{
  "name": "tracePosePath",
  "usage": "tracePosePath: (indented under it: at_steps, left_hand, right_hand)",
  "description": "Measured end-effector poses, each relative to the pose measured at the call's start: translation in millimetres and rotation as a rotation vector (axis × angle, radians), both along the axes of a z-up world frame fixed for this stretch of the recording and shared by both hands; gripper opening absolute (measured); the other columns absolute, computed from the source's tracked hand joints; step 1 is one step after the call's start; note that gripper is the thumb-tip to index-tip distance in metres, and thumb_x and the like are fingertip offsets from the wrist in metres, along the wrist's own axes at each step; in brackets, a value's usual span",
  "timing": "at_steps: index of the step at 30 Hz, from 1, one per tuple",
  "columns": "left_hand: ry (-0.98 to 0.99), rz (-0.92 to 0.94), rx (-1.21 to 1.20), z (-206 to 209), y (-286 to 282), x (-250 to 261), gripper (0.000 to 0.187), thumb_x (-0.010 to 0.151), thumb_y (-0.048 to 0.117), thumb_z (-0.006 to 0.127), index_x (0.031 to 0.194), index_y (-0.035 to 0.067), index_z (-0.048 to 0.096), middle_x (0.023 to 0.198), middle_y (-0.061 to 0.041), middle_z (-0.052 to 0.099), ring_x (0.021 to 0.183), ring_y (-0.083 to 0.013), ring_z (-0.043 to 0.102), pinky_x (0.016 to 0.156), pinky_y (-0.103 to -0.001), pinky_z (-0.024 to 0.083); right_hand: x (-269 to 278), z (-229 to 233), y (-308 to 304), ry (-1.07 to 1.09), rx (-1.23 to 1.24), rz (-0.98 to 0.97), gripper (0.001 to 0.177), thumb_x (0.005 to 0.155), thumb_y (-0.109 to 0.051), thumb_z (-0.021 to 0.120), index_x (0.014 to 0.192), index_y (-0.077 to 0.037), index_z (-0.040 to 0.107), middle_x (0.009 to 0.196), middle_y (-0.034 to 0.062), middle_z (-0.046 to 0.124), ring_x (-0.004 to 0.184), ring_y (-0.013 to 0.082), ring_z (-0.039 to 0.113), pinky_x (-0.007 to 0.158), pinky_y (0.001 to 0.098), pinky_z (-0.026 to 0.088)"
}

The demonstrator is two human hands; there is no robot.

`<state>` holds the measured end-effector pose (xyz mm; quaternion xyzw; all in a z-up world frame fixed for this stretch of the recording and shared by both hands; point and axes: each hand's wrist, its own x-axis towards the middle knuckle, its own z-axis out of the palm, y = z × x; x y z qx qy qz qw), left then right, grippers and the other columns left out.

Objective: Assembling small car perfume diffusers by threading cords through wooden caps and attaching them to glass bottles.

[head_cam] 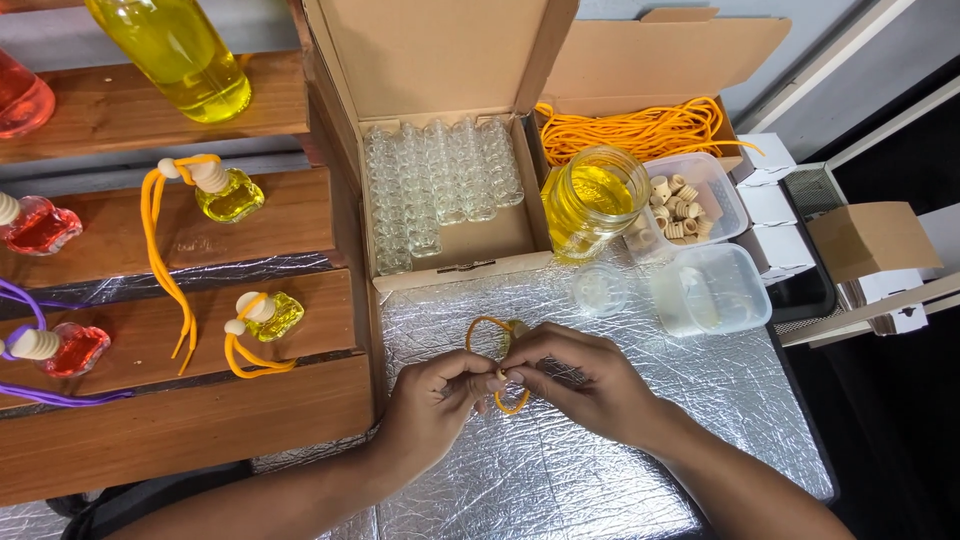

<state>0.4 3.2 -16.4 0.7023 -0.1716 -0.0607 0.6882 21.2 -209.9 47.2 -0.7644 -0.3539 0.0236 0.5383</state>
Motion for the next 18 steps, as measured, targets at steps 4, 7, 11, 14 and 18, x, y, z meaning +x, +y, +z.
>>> tracePosePath:
  at_steps: [4, 7, 11, 14, 18]
  left_hand:
    - [0.029, 0.003, -0.023, -0.5, -0.7, 0.7, 0.009, 0.091, 0.008, 0.074, 0.098, 0.003, 0.076, 0.076, -0.007, 0.074, 0.060, -0.0128, 0.064, 0.053, -0.025, 0.054]
    - [-0.045, 0.006, -0.005, 0.9, -1.0, 1.7, 0.010, 0.091, 0.008, 0.075, 0.100, 0.004, 0.075, 0.081, -0.007, 0.076, 0.063, -0.0129, 0.067, 0.054, -0.024, 0.058]
    - [-0.100, 0.016, 0.017, 4.0, -1.1, 1.8, 0.014, 0.089, 0.005, 0.076, 0.104, 0.005, 0.075, 0.088, -0.007, 0.079, 0.072, -0.0129, 0.072, 0.060, -0.023, 0.060]
    - [-0.043, -0.009, -0.035, 4.6, -0.4, -0.8, 0.021, 0.092, 0.005, 0.072, 0.114, 0.004, 0.074, 0.083, -0.009, 0.078, 0.063, -0.0128, 0.070, 0.055, -0.025, 0.061]
    - [-0.056, -0.014, -0.029, 2.6, 0.1, -0.5, 0.026, 0.092, 0.006, 0.073, 0.117, 0.003, 0.072, 0.086, -0.009, 0.079, 0.053, -0.0111, 0.066, 0.045, -0.023, 0.060]
  right_hand:
    - [1.0, 2.0, 1.8, -0.039, -0.024, -0.008, 0.019, 0.092, 0.000, 0.072, 0.110, -0.002, 0.068, 0.100, 0.0106, 0.071, 0.088, 0.0198, 0.071, 0.079, 0.0278, 0.061]
    - [0.8, 0.7, 0.6, -0.045, -0.056, -0.026, 0.020, 0.090, -0.001, 0.075, 0.109, -0.002, 0.068, 0.099, 0.0101, 0.070, 0.087, 0.0185, 0.070, 0.077, 0.0266, 0.061]
    - [0.0, 2.7, 1.5, -0.014, -0.059, -0.066, 0.014, 0.091, 0.001, 0.073, 0.104, -0.003, 0.069, 0.094, 0.0073, 0.069, 0.078, 0.0155, 0.065, 0.071, 0.0257, 0.055]
    - [-1.7, -1.0, 1.0, -0.022, -0.058, -0.052, 0.015, 0.092, 0.001, 0.071, 0.106, -0.002, 0.068, 0.094, 0.0071, 0.067, 0.074, 0.0133, 0.063, 0.063, 0.0230, 0.054]
    - [-2.8, -3.3, 1.8, -0.022, -0.074, -0.042, 0.013, 0.094, -0.001, 0.070, 0.106, -0.003, 0.066, 0.093, 0.0068, 0.065, 0.076, 0.0143, 0.064, 0.064, 0.0240, 0.052]
